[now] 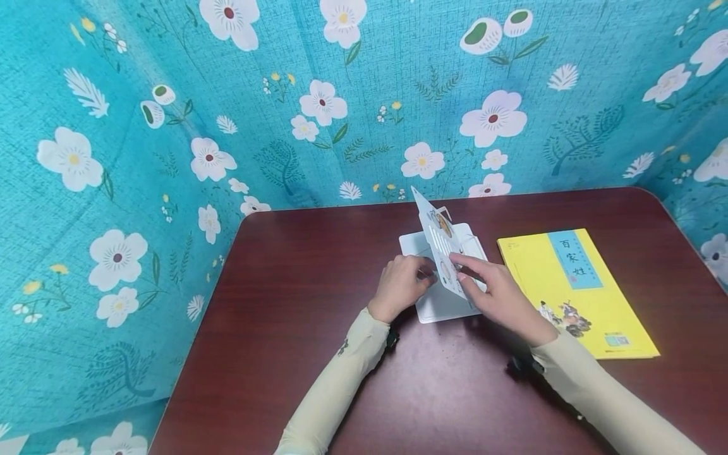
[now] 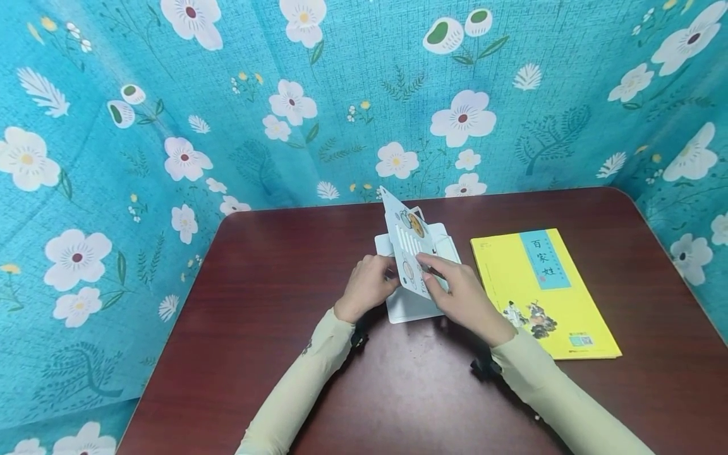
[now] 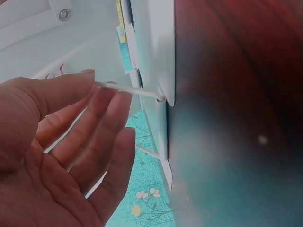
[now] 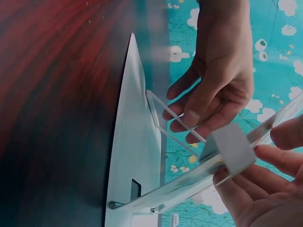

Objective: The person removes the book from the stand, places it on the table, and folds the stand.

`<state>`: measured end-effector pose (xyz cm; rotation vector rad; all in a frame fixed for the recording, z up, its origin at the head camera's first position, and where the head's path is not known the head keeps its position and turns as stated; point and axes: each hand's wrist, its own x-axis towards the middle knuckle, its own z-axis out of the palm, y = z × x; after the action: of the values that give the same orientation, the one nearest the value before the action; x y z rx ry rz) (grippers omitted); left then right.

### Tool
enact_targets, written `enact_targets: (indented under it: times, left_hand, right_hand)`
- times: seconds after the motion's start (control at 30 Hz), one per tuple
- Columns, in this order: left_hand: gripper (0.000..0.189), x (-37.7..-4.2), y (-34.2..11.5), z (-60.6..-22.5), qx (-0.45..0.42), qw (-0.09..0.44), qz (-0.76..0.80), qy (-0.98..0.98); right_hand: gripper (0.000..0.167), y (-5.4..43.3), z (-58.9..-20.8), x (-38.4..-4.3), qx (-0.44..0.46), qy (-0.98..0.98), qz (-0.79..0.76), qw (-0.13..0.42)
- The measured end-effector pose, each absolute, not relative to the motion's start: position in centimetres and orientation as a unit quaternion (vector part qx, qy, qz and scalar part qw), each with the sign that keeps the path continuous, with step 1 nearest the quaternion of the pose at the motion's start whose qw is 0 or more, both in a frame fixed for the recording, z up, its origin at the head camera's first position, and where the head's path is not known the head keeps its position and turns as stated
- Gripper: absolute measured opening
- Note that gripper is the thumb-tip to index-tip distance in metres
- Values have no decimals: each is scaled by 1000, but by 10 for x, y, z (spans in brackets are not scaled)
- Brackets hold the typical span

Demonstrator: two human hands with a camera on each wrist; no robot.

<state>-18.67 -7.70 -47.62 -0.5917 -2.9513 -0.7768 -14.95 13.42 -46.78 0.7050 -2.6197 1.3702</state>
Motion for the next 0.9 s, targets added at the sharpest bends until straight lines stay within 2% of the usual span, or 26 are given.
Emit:
enact_targets:
  times: [0.57, 0.9]
  left_hand:
    - [12, -185, -72, -478, -186, 37, -225, -956]
    - [6, -185, -72, -480, -185, 55, -227, -955]
  right_hand:
    - [46, 138, -460, -115, 257, -872, 404, 100]
    - [44, 133, -463, -112, 271, -869, 353, 216]
